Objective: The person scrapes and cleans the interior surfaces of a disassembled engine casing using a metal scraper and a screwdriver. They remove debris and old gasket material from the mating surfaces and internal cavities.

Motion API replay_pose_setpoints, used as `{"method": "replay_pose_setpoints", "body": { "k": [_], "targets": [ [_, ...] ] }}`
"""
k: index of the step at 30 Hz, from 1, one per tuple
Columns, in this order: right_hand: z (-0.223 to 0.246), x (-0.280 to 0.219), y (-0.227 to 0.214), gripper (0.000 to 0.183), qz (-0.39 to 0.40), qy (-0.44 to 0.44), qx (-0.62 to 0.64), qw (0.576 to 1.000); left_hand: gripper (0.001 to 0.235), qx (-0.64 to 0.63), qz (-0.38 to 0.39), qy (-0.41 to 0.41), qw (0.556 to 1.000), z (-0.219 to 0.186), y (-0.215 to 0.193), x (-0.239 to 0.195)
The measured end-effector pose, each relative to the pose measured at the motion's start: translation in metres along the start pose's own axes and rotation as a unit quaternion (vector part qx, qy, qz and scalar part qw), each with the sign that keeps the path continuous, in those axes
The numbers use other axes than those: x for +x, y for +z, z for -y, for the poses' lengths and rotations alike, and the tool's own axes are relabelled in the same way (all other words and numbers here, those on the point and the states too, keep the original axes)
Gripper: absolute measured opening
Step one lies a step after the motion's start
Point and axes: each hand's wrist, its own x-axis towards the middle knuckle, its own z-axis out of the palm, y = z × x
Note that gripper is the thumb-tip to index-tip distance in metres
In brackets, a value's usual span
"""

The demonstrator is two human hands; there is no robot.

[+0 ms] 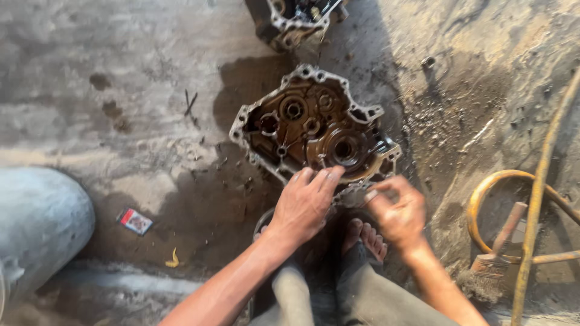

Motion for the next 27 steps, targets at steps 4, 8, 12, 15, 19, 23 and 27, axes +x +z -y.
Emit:
{"method": "replay_pose_setpoints", "body": {
  "k": [4,8,12,15,19,23,27],
  "targets": [
    [-0.006,0.001,-0.003,0.013,0.019,-0.018,0.063,0.998,0.086,0.004,-0.051,0.006,0.999,0.0,0.002,0.006],
    [-0.01,-0.001,-0.004,0.014,-0.008,-0.092,-0.027,0.995,0.089,-0.003,-0.031,-0.003,0.999,0.0,0.0,-0.001],
    [-0.004,0.008,-0.016,0.009,-0.057,-0.183,-0.109,0.975,0.087,-0.003,-0.039,0.002,0.999,-0.002,-0.004,0.005],
    [0.008,0.026,-0.06,0.012,-0.177,-0.192,-0.128,0.957,0.079,0.005,-0.017,0.005,1.0,-0.001,-0.004,0.005],
    [0.009,0.018,-0.074,0.012,-0.162,-0.082,-0.018,0.983,0.06,0.016,-0.045,0.037,0.998,-0.01,-0.004,0.009],
    [0.0,-0.003,-0.066,0.014,-0.159,-0.056,-0.016,0.986,0.029,0.037,-0.067,0.055,0.996,-0.018,0.006,0.013],
    [-0.005,-0.005,-0.069,0.015,-0.165,-0.056,-0.003,0.985,0.01,0.056,-0.011,0.07,0.996,-0.024,0.011,0.021]
  ]
}}
